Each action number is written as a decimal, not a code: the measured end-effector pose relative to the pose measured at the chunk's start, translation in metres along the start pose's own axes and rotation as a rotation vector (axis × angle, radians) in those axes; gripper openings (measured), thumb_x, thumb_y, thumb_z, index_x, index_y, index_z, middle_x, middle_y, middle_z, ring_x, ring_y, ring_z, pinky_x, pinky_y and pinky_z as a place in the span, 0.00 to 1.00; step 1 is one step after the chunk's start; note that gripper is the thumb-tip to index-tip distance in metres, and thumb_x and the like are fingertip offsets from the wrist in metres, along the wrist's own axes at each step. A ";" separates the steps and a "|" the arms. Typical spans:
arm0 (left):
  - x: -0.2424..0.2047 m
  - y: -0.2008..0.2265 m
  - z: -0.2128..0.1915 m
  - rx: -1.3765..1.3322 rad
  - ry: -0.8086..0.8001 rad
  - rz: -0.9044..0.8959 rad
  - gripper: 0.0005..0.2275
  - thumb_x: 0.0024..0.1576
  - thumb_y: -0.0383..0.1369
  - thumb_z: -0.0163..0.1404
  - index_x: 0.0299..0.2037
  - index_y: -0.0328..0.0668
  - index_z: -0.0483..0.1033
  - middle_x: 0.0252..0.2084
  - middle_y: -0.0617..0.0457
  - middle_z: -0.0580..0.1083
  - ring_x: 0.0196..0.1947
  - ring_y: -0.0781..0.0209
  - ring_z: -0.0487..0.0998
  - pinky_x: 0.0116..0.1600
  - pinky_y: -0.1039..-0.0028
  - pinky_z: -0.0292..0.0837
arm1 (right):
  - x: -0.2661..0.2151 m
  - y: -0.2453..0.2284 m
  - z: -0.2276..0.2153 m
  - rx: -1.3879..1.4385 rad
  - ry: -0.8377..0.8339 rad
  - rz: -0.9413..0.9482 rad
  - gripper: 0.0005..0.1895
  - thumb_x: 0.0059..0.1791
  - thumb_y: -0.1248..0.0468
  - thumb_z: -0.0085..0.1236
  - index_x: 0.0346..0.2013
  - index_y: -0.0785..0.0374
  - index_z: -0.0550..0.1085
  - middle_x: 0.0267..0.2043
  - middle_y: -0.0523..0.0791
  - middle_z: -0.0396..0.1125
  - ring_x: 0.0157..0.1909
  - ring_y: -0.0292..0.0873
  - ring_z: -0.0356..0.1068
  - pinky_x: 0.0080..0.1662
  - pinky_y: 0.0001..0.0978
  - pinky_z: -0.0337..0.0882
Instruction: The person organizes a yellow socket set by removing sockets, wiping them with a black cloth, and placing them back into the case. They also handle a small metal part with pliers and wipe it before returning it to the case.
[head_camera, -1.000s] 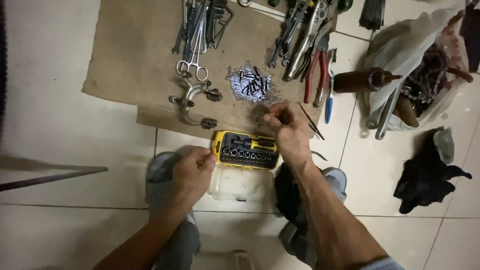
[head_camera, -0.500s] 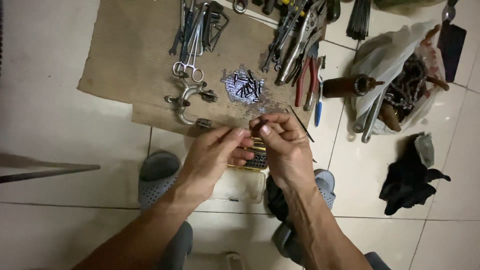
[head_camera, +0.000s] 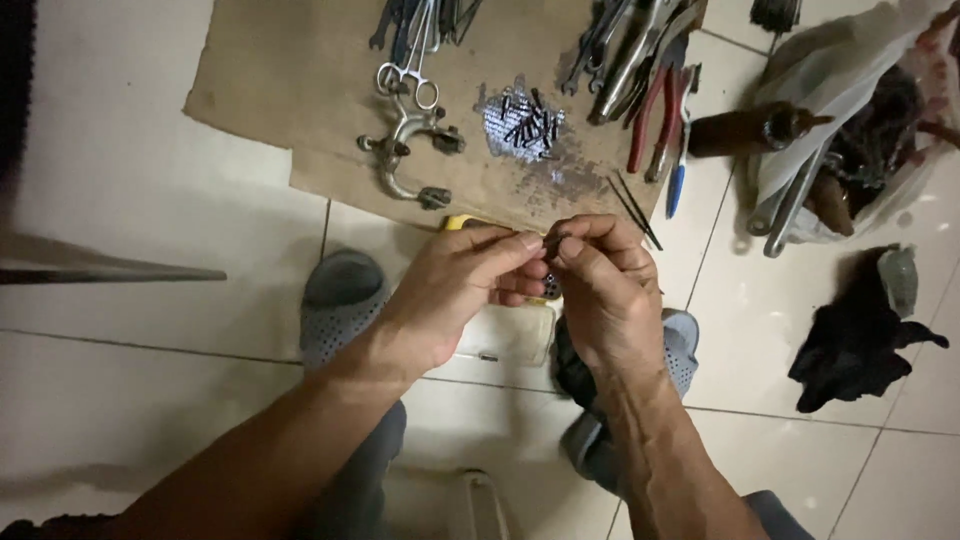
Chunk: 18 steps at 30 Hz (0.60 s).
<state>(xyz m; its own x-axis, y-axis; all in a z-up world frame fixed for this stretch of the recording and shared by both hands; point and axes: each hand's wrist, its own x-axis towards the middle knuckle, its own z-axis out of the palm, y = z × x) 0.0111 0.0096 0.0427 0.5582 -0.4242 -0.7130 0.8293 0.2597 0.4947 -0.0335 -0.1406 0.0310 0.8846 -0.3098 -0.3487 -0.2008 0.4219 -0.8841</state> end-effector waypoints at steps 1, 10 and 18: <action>-0.001 0.000 -0.001 -0.002 0.002 -0.004 0.09 0.56 0.35 0.58 0.38 0.36 0.80 0.33 0.48 0.80 0.30 0.61 0.83 0.34 0.77 0.76 | -0.004 0.003 0.000 -0.001 0.002 0.004 0.08 0.46 0.73 0.58 0.39 0.74 0.73 0.30 0.53 0.68 0.34 0.43 0.69 0.43 0.36 0.70; 0.023 -0.026 -0.074 0.565 0.366 0.161 0.12 0.54 0.41 0.58 0.41 0.43 0.82 0.30 0.51 0.81 0.30 0.63 0.85 0.33 0.76 0.77 | -0.028 0.061 -0.034 -0.155 0.290 0.027 0.03 0.46 0.73 0.58 0.34 0.70 0.76 0.29 0.49 0.68 0.27 0.40 0.64 0.32 0.30 0.65; 0.060 -0.098 -0.115 0.875 0.454 0.146 0.16 0.54 0.44 0.56 0.46 0.45 0.81 0.41 0.49 0.82 0.45 0.51 0.83 0.48 0.66 0.78 | -0.053 0.124 -0.042 -0.723 0.373 0.009 0.05 0.41 0.71 0.68 0.30 0.59 0.83 0.21 0.42 0.67 0.26 0.34 0.63 0.32 0.27 0.67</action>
<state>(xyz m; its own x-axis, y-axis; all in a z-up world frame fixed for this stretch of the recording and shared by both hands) -0.0342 0.0584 -0.1060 0.7613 -0.0195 -0.6481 0.5435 -0.5260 0.6542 -0.1228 -0.1075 -0.0727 0.7086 -0.6265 -0.3247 -0.5427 -0.1896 -0.8183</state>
